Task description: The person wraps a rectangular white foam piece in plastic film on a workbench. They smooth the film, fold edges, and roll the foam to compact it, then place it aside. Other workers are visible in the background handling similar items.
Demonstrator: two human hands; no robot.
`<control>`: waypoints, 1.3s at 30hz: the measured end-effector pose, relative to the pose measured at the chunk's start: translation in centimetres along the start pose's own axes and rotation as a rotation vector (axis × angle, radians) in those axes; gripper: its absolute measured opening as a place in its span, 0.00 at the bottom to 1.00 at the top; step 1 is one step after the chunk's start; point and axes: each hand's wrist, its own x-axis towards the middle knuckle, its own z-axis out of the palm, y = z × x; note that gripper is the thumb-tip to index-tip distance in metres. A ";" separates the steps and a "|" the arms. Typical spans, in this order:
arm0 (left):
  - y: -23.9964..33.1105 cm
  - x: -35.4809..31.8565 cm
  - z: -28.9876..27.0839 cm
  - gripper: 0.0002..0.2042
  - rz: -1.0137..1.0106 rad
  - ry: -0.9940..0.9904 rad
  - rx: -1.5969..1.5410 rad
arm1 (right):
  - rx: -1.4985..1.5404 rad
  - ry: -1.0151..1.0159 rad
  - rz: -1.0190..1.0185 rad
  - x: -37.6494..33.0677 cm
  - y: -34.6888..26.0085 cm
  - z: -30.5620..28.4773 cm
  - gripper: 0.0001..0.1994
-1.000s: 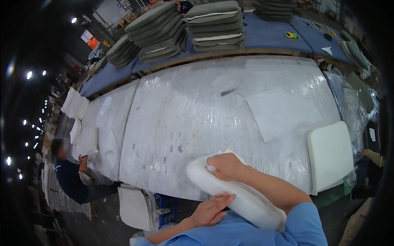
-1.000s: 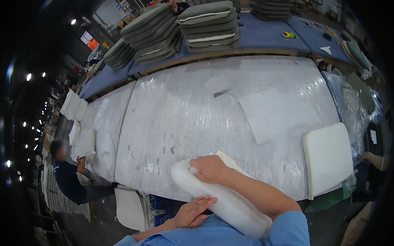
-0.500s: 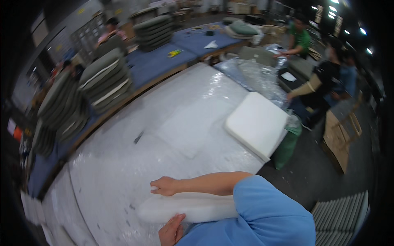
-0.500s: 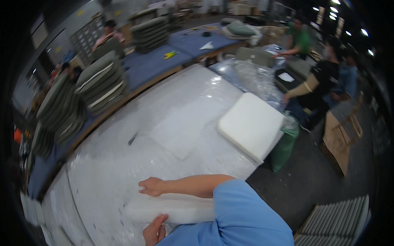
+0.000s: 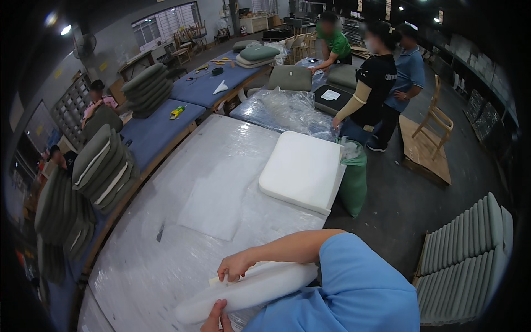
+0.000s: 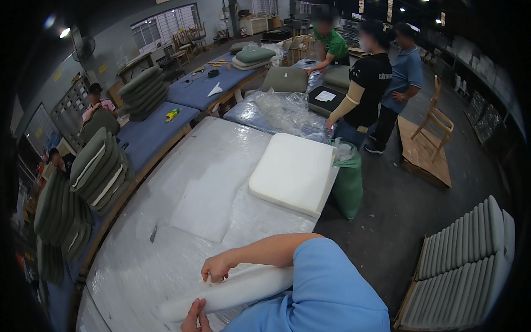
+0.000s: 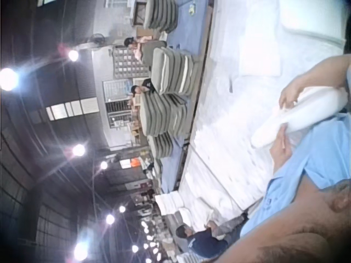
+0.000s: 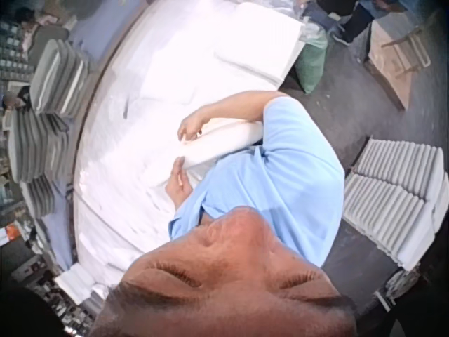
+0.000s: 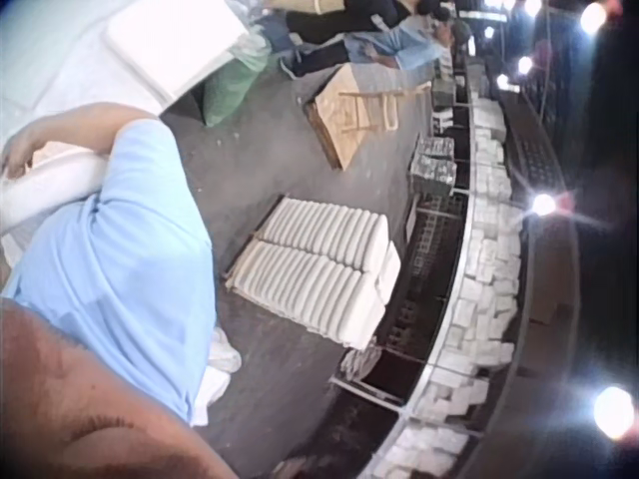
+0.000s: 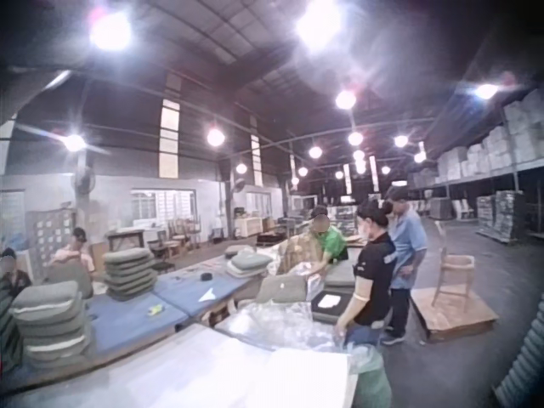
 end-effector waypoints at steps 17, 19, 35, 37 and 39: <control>0.3 5.8 5.7 0.16 0.354 0.171 0.467 | 0.690 1.742 0.063 -28.6 16.3 -4.7 0.22; 0.1 7.4 5.9 0.16 0.342 0.178 0.450 | 0.715 1.908 0.097 -32.3 20.9 -5.6 0.21; 2.4 13.8 7.1 0.19 -0.078 0.038 0.661 | 0.444 2.086 0.601 -48.6 47.0 -29.4 0.17; 2.6 13.0 7.2 0.19 -0.138 0.012 0.693 | 0.254 1.986 0.696 -48.5 48.9 -32.9 0.18; 3.3 14.3 7.5 0.20 -0.155 -0.023 0.758 | 0.152 1.813 0.831 -47.9 51.1 -34.0 0.19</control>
